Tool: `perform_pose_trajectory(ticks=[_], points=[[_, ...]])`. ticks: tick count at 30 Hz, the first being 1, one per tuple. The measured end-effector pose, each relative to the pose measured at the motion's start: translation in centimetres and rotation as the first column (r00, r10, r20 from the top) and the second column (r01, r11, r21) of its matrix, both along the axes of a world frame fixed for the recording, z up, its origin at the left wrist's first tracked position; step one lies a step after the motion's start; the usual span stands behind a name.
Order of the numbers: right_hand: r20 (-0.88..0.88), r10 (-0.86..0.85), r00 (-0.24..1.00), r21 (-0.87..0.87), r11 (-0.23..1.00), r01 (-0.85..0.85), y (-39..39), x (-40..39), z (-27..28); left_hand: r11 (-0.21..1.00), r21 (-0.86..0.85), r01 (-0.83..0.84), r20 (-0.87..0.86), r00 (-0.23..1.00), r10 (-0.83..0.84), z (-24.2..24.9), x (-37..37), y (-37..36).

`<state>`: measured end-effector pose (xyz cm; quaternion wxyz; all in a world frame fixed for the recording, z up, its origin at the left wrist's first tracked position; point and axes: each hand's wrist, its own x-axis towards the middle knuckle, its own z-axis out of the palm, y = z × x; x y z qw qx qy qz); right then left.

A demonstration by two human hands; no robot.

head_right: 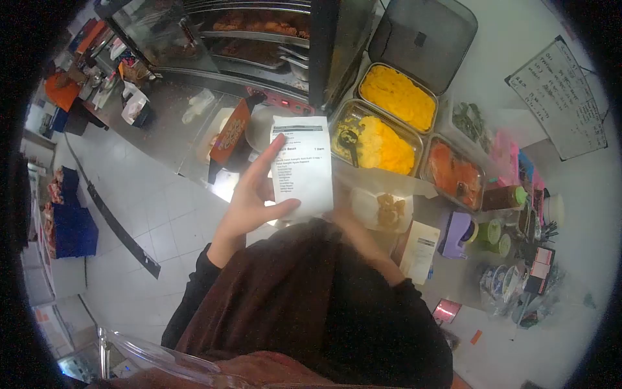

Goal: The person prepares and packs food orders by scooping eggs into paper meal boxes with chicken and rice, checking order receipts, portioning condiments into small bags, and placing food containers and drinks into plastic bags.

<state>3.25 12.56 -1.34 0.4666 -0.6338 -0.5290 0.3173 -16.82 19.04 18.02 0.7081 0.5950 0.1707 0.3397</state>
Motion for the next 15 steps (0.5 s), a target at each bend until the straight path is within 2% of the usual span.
perform_pose_trajectory(ticks=[2,3,5,7,8,10,11,13,15], points=[[0.224,-0.012,0.974,0.051,0.999,0.001,-0.6,0.5,-1.6,0.999,0.037,-0.038,-0.022,0.999,0.039,-0.9,-0.7,0.6],[0.093,-0.175,0.98,-0.019,0.984,0.178,-1.8,1.5,-1.2,0.997,0.051,-0.053,-0.036,0.998,0.055,-1.6,-1.1,1.0],[-0.104,-0.406,0.908,-0.09,0.913,0.398,-4.0,2.3,0.3,0.989,0.077,-0.128,0.045,0.991,0.125,-2.2,-1.4,2.0],[-0.264,-0.509,0.819,-0.049,0.855,0.516,-5.9,2.2,1.3,0.976,0.064,-0.207,0.105,0.974,0.2,-2.8,-1.9,3.0],[-0.096,-0.521,0.848,0.003,0.852,0.523,-6.7,2.6,0.4,0.967,0.065,-0.245,0.118,0.964,0.237,-3.1,-2.0,3.6],[0.241,-0.517,0.821,0.099,0.855,0.509,-8.0,3.1,-1.2,0.948,0.06,-0.313,0.126,0.944,0.304,-3.4,-2.3,4.4],[0.448,-0.45,0.773,0.083,0.881,0.465,-8.7,3.2,-2.0,0.944,0.011,-0.329,0.099,0.94,0.326,-3.3,-2.5,4.5],[0.785,-0.247,0.568,0.013,0.923,0.384,-9.1,2.5,-0.1,0.925,0.033,-0.378,0.059,0.925,0.376,-3.9,-2.8,5.1],[0.749,-0.314,0.583,0.057,0.907,0.417,-8.4,1.3,2.5,0.895,0.064,-0.442,0.056,0.897,0.439,-4.3,-2.6,5.4]])
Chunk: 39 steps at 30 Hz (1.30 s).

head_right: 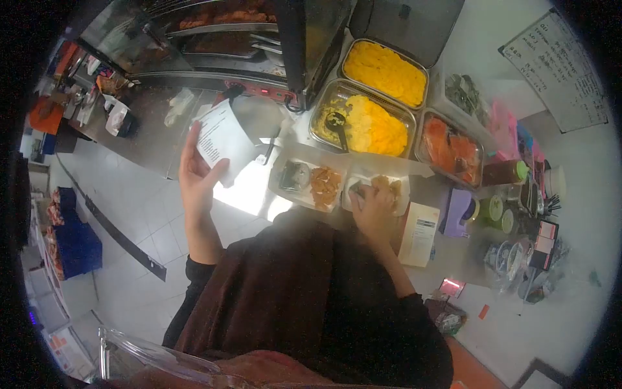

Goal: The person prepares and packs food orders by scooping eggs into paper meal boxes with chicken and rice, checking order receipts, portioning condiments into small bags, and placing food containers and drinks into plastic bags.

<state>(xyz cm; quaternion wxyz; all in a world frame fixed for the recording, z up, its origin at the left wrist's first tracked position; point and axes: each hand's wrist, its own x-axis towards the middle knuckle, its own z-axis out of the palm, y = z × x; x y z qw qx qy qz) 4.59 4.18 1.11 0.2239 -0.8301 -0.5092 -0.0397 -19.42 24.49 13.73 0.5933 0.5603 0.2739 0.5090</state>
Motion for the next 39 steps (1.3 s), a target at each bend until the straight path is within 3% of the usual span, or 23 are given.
perform_pose_trajectory(ticks=[1,3,5,7,11,14,18,19,20,21,22,23,24,25,27,30,31,32,33,34,35,38,39], points=[[-0.014,-0.014,1.0,0.033,0.999,0.015,0.7,-0.7,0.7,0.999,0.016,-0.038,-0.006,0.999,0.038,-0.1,0.2,0.1],[-0.113,0.33,0.937,0.172,0.935,-0.309,3.1,-1.3,-0.4,1.0,0.007,-0.015,-0.019,1.0,0.015,-0.3,0.5,0.2],[-0.229,0.601,0.765,0.216,0.798,-0.562,7.6,-2.8,-0.5,1.0,-0.005,0.023,-0.032,0.999,-0.023,-0.5,0.9,0.3],[-0.174,0.564,0.807,0.213,0.822,-0.529,10.6,-4.9,-1.3,0.997,-0.02,0.071,-0.041,0.997,-0.072,-0.7,1.3,0.5],[-0.28,0.529,0.801,-0.153,0.799,-0.581,13.7,-4.9,-3.0,0.996,-0.024,0.08,-0.108,0.991,-0.082,-0.5,1.3,0.1],[-0.354,0.493,0.795,-0.062,0.835,-0.546,12.9,-5.0,-3.1,0.998,-0.047,0.05,-0.205,0.977,-0.058,-1.0,0.7,0.1],[-0.34,0.594,0.729,0.373,0.797,-0.475,10.3,-1.9,4.0,0.995,-0.097,-0.014,-0.272,0.962,-0.013,-2.3,0.3,0.1],[-0.454,0.485,0.748,0.362,0.867,-0.342,9.4,0.5,6.4,0.99,-0.133,-0.039,-0.268,0.963,0.002,-2.7,0.2,0.1],[-0.562,0.366,0.742,0.332,0.921,-0.203,8.8,3.4,8.6,0.998,-0.034,-0.048,-0.34,0.94,0.034,-3.5,-0.1,0.5],[-0.415,0.244,0.877,0.458,0.888,-0.03,9.4,6.4,10.3,0.997,0.066,-0.049,-0.405,0.911,0.071,-4.6,-0.4,1.0],[-0.32,0.11,0.941,0.465,0.884,0.055,9.4,10.5,12.0,0.985,0.165,-0.042,-0.463,0.879,0.115,-5.2,-0.2,1.3],[-0.457,-0.04,0.888,0.427,0.866,0.259,9.7,15.3,11.8,0.986,0.153,-0.065,-0.482,0.866,0.132,-4.7,0.5,1.2],[-0.338,-0.257,0.905,0.361,0.853,0.377,9.9,17.9,14.5,0.981,0.187,-0.054,-0.486,0.863,0.14,-4.6,1.2,1.3],[-0.109,-0.32,0.941,0.354,0.872,0.338,9.8,24.6,12.5,0.974,0.221,-0.048,-0.49,0.858,0.153,-4.5,1.8,1.4],[0.346,-0.433,0.832,0.452,0.854,0.257,10.4,30.2,11.4,0.927,0.375,-0.022,-0.478,0.852,0.213,-4.7,3.1,1.8],[0.429,-0.297,0.853,0.338,0.929,0.154,13.5,30.0,9.5,0.897,0.415,0.151,-0.686,0.7,0.199,-4.2,4.4,1.6],[0.171,-0.088,0.981,0.258,0.965,0.042,15.5,28.0,7.7,0.883,0.419,0.21,-0.73,0.656,0.19,-5.3,4.6,1.9],[-0.087,0.13,0.988,0.141,0.983,-0.117,16.9,24.6,6.5,0.86,0.46,0.221,-0.655,0.738,0.161,-5.3,5.5,1.8],[-0.21,0.128,0.969,-0.325,0.926,-0.193,18.6,20.8,6.8,0.869,0.431,0.242,-0.673,0.728,0.131,-5.3,6.0,1.7],[-0.215,0.242,0.946,-0.492,0.81,-0.319,19.7,18.6,4.5,0.877,0.4,0.266,-0.691,0.716,0.098,-5.5,6.2,1.7],[-0.173,0.257,0.951,-0.591,0.745,-0.309,20.5,16.1,2.7,0.909,0.296,0.294,-0.753,0.657,0.034,-5.8,6.1,1.7],[-0.404,0.21,0.89,-0.601,0.673,-0.432,21.5,13.8,-3.1,0.937,0.075,0.341,-0.737,0.652,-0.178,-5.1,5.7,1.5],[-0.473,0.207,0.856,-0.564,0.675,-0.475,21.6,13.4,-3.6,0.927,0.14,0.348,-0.746,0.653,-0.132,-5.6,5.5,1.5]])
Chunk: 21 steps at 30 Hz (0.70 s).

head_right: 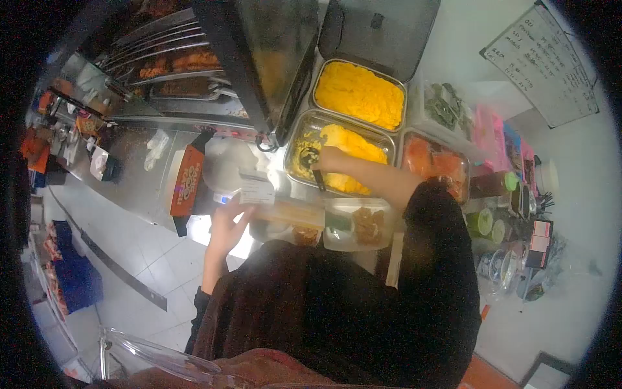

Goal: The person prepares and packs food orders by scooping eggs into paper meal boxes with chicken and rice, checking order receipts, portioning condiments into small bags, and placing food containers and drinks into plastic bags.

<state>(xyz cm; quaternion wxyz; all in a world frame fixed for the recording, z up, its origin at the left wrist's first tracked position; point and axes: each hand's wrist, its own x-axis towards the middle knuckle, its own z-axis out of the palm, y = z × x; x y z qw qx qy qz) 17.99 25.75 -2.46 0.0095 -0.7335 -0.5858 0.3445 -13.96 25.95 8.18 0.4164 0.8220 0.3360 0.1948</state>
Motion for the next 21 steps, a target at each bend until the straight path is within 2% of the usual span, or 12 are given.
perform_pose_trajectory(ticks=[1,2,3,5,6,7,10,13,16,19,21], points=[[-0.077,-0.003,0.997,-0.001,1.0,0.003,0.1,-0.4,-0.5,0.998,0.054,-0.012,0.005,1.0,0.012,-0.3,-0.2,-0.1],[-0.086,0.072,0.994,0.079,0.995,-0.065,0.3,-0.1,-1.1,0.994,0.107,-0.026,0.012,1.0,0.025,-0.7,-0.4,-0.2],[-0.094,0.046,0.995,0.126,0.992,-0.034,-0.1,0.1,-0.2,0.986,0.158,-0.042,0.02,0.999,0.039,-1.1,-0.7,-0.3],[-0.112,-0.006,0.994,0.217,0.976,0.03,-1.0,0.2,4.2,0.986,0.131,-0.104,0.064,0.993,0.097,-2.1,-1.3,-0.1],[0.113,-0.036,0.993,0.259,0.966,0.006,-1.9,-0.2,5.9,0.984,0.114,-0.138,0.079,0.988,0.129,-1.9,-1.6,-0.2],[0.33,-0.072,0.941,0.296,0.955,-0.03,-3.1,-0.9,7.2,0.981,0.097,-0.171,0.092,0.983,0.162,-1.9,-1.8,-0.2],[0.587,0.182,0.789,-0.066,0.982,-0.178,-5.5,-2.6,8.5,0.982,0.106,-0.158,0.107,0.983,0.147,-2.4,-2.3,-0.1],[0.474,0.393,0.788,-0.09,0.912,-0.401,-6.2,-2.6,6.0,0.978,0.107,-0.181,0.113,0.979,0.169,-3.1,-2.6,-0.6],[0.385,0.38,0.841,-0.079,0.921,-0.38,-5.3,-2.4,3.9,0.974,0.102,-0.204,0.131,0.973,0.19,-3.7,-2.9,-0.7],[0.274,0.245,0.93,0.01,0.966,-0.258,-4.5,-1.0,0.9,0.967,0.134,-0.218,0.134,0.971,0.2,-3.7,-3.3,-0.9],[0.264,0.303,0.916,0.022,0.947,-0.319,-4.3,0.6,1.4,0.965,0.143,-0.222,0.135,0.97,0.203,-3.7,-3.6,-1.2]])
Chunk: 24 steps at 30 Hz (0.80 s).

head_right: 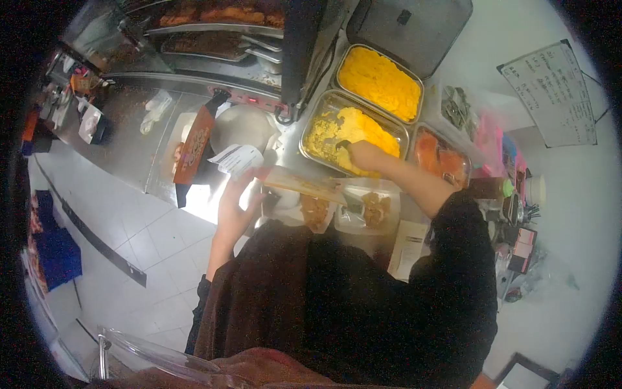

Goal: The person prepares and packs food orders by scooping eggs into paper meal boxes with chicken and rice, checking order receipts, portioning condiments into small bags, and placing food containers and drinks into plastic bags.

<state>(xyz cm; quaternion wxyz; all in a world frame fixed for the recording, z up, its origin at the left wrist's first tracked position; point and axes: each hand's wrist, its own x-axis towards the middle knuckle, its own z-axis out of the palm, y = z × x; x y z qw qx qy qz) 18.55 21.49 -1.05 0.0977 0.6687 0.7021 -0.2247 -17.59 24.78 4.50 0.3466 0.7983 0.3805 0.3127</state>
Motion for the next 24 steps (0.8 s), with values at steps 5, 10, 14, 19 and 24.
perform_pose_trajectory(ticks=[5,10,14,19,24], points=[[0.298,0.206,0.932,-0.096,0.978,-0.185,-0.1,-2.3,5.7,1.0,-0.008,0.004,0.032,0.999,-0.004,0.0,-0.3,-0.4],[0.215,0.131,0.968,-0.18,0.979,-0.093,-1.0,-3.8,3.6,1.0,0.021,-0.017,0.024,1.0,0.016,-0.2,0.0,-0.8],[-0.041,-0.098,0.994,-0.029,0.995,0.097,-0.9,-4.5,1.7,0.998,-0.008,-0.066,0.023,0.998,0.066,-1.0,-0.1,-1.0],[-0.177,-0.269,0.947,0.031,0.96,0.279,-1.1,-4.2,0.0,0.987,-0.109,-0.115,0.051,0.991,0.121,-1.6,-0.3,-1.4],[-0.319,-0.194,0.928,0.067,0.972,0.226,0.7,-5.7,-1.9,0.987,-0.111,-0.12,0.062,0.99,0.127,-1.7,-0.3,-1.8]])
